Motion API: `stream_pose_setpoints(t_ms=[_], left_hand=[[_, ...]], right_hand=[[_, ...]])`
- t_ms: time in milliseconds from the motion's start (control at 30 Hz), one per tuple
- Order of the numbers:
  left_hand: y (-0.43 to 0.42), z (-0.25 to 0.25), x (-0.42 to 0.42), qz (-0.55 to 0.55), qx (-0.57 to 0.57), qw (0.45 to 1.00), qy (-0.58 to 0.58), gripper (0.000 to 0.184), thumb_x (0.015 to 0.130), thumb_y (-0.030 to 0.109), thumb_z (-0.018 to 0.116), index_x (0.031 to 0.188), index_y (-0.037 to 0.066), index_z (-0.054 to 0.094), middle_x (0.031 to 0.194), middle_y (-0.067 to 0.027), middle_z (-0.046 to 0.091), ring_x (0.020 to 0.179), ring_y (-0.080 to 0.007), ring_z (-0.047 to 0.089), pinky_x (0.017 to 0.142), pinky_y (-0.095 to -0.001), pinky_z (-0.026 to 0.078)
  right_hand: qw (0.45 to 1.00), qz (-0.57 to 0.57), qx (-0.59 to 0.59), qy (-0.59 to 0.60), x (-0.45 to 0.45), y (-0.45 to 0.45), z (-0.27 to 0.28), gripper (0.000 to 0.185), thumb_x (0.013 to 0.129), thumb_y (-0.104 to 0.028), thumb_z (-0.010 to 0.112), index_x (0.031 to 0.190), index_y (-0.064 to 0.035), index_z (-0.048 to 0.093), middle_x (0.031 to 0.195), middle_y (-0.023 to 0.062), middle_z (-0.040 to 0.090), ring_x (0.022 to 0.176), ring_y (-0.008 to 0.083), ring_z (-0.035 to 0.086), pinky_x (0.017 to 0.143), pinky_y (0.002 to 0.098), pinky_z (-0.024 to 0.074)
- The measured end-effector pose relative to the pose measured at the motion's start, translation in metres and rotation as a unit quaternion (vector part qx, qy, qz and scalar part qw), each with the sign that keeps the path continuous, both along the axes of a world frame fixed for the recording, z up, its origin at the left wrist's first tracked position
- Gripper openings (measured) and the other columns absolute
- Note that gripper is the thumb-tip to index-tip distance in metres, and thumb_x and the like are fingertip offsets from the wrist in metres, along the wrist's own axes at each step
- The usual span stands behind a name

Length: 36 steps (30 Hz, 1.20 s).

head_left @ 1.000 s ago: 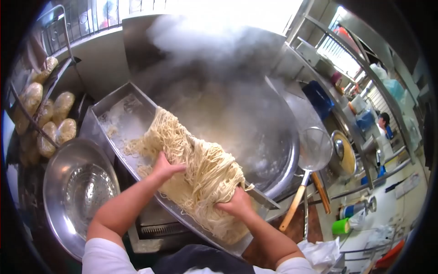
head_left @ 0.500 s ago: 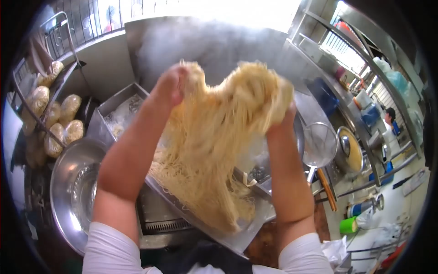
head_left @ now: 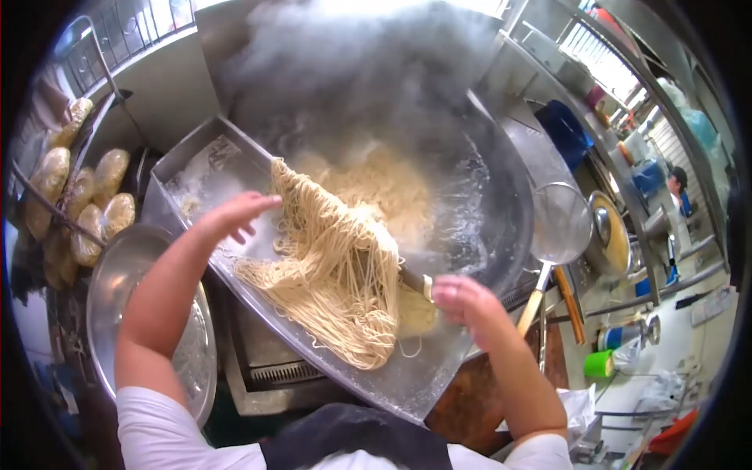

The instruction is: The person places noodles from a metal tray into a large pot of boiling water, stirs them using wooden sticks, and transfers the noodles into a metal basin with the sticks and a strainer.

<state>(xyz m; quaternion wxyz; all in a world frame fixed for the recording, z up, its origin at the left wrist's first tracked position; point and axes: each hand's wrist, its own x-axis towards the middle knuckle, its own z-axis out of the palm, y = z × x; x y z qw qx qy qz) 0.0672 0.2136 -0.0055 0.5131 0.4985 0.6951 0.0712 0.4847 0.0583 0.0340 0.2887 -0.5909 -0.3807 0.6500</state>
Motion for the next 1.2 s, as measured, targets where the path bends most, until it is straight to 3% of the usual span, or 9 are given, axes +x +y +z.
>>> stream_pose_setpoints(t_ms=[167,300,433,633,700,867,967,1100,1200], left_hand=[[-0.032,-0.052,0.057,0.046,0.050,0.993,-0.101,0.110,0.073,0.064,0.069,0.148,0.001,0.020,0.147,-0.0270,0.030,0.128,-0.0421,0.042,0.098,-0.0490,0.047],[-0.071,-0.069,0.139,-0.113,0.137,0.961,-0.213,0.081,0.074,0.044,0.077,0.133,0.000,0.045,0.122,-0.0212,0.059,0.114,-0.0306,0.058,0.096,-0.0379,0.048],[-0.071,-0.077,0.150,-0.034,0.249,0.952,-0.174,0.045,0.075,0.021,0.068,0.115,0.003,0.060,0.102,-0.0139,0.068,0.091,-0.0213,0.066,0.079,-0.0343,0.053],[0.036,0.108,0.152,-0.062,0.302,0.928,-0.207,0.028,0.073,0.017,0.069,0.098,0.004,0.067,0.083,-0.0047,0.066,0.071,-0.0128,0.061,0.062,-0.0311,0.050],[0.105,0.128,0.142,-0.175,0.349,0.897,-0.207,0.025,0.081,0.027,0.069,0.094,0.006,0.069,0.082,-0.0038,0.065,0.068,-0.0128,0.059,0.058,-0.0302,0.048],[0.110,0.146,0.110,-0.038,0.400,0.914,-0.058,0.063,0.080,0.053,0.066,0.115,0.001,0.062,0.104,-0.0128,0.063,0.097,-0.0214,0.056,0.087,-0.0349,0.043],[0.109,0.067,0.054,0.130,0.362,0.923,-0.010,0.096,0.073,0.060,0.069,0.144,0.003,0.036,0.144,-0.0214,0.040,0.133,-0.0322,0.037,0.107,-0.0376,0.030],[0.067,-0.015,0.027,0.348,0.147,0.907,-0.187,0.100,0.075,0.065,0.065,0.148,0.006,0.029,0.155,-0.0216,0.018,0.144,-0.0374,0.012,0.112,-0.0557,0.009],[0.052,-0.057,0.041,0.257,0.128,0.913,-0.290,0.085,0.071,0.057,0.075,0.133,0.009,0.042,0.133,-0.0154,0.047,0.126,-0.0335,0.041,0.105,-0.0541,0.026]], right_hand=[[0.968,-0.128,-0.188,0.103,0.009,-0.040,-0.101,0.062,0.087,-0.040,0.064,0.136,-0.0069,0.044,0.124,0.0105,0.058,0.113,0.0252,0.056,0.091,0.0420,0.0455],[0.959,-0.077,-0.116,0.248,-0.075,0.007,-0.108,0.059,0.095,-0.051,0.044,0.137,-0.0093,0.042,0.130,0.0117,0.053,0.119,0.0306,0.053,0.097,0.0454,0.0442],[0.906,-0.077,-0.070,0.410,-0.127,0.049,-0.103,0.060,0.097,-0.052,0.038,0.138,-0.0096,0.041,0.132,0.0101,0.054,0.118,0.0284,0.054,0.100,0.0448,0.0427],[0.848,-0.032,0.056,0.526,-0.122,0.132,0.049,0.084,0.090,-0.067,0.036,0.140,0.0007,0.035,0.138,0.0222,0.046,0.127,0.0374,0.044,0.110,0.0498,0.0291],[0.873,-0.019,0.104,0.476,-0.106,0.168,0.087,0.093,0.089,-0.069,0.035,0.139,0.0095,0.032,0.143,0.0266,0.038,0.131,0.0389,0.039,0.112,0.0484,0.0251],[0.965,-0.027,0.261,-0.020,-0.067,0.178,0.078,0.076,0.087,-0.055,0.056,0.133,0.0049,0.045,0.133,0.0245,0.051,0.123,0.0336,0.051,0.105,0.0404,0.0367],[0.882,0.140,0.366,-0.264,-0.027,0.117,0.034,0.059,0.082,-0.037,0.071,0.127,-0.0026,0.055,0.127,0.0193,0.058,0.117,0.0290,0.056,0.099,0.0356,0.0433],[0.739,0.315,0.348,-0.483,0.002,0.030,-0.009,0.073,0.075,-0.021,0.074,0.139,-0.0107,0.042,0.132,0.0169,0.053,0.112,0.0318,0.058,0.094,0.0396,0.0474],[0.713,0.331,0.344,-0.514,0.003,0.014,-0.035,0.068,0.076,-0.012,0.066,0.139,-0.0135,0.042,0.125,0.0137,0.057,0.102,0.0312,0.062,0.084,0.0415,0.0508]])
